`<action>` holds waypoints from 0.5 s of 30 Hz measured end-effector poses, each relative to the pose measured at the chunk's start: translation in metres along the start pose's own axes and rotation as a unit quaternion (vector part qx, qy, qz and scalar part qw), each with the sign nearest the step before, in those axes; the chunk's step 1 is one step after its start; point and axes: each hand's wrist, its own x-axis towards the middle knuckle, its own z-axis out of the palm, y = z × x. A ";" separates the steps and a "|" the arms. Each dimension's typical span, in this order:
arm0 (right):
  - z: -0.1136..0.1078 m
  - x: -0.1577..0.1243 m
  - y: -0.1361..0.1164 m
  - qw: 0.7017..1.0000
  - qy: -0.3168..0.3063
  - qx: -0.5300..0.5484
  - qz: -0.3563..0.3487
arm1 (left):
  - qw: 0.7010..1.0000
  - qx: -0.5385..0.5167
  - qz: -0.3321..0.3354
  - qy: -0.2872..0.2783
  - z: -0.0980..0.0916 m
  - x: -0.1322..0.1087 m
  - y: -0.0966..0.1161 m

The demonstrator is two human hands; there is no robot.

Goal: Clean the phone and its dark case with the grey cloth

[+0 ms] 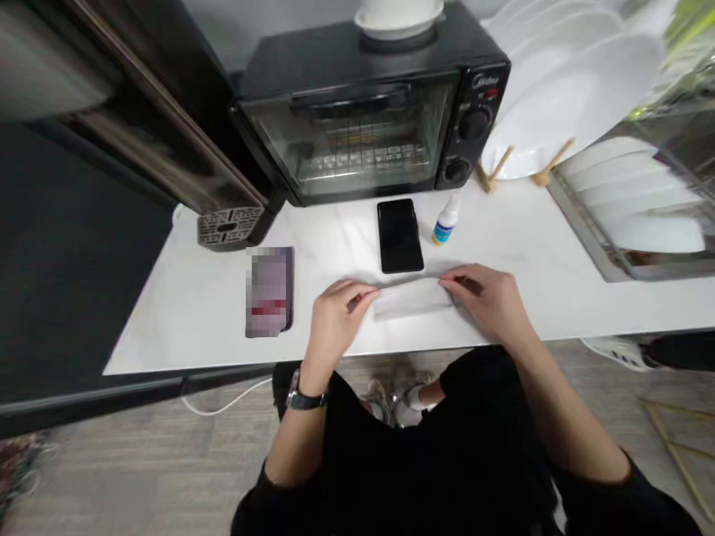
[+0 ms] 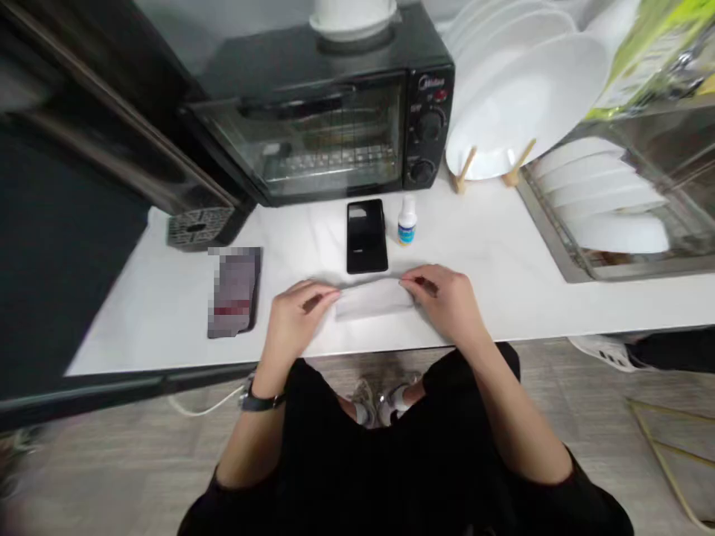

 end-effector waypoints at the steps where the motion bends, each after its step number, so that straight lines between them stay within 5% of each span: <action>1: -0.001 -0.001 -0.001 1.000 0.000 0.003 0.007 | 1.000 0.002 0.008 0.000 0.001 0.000 0.001; 15: -0.002 0.000 -0.004 0.999 -0.019 0.038 -0.001 | 0.996 0.035 0.057 0.051 0.004 -0.002 0.001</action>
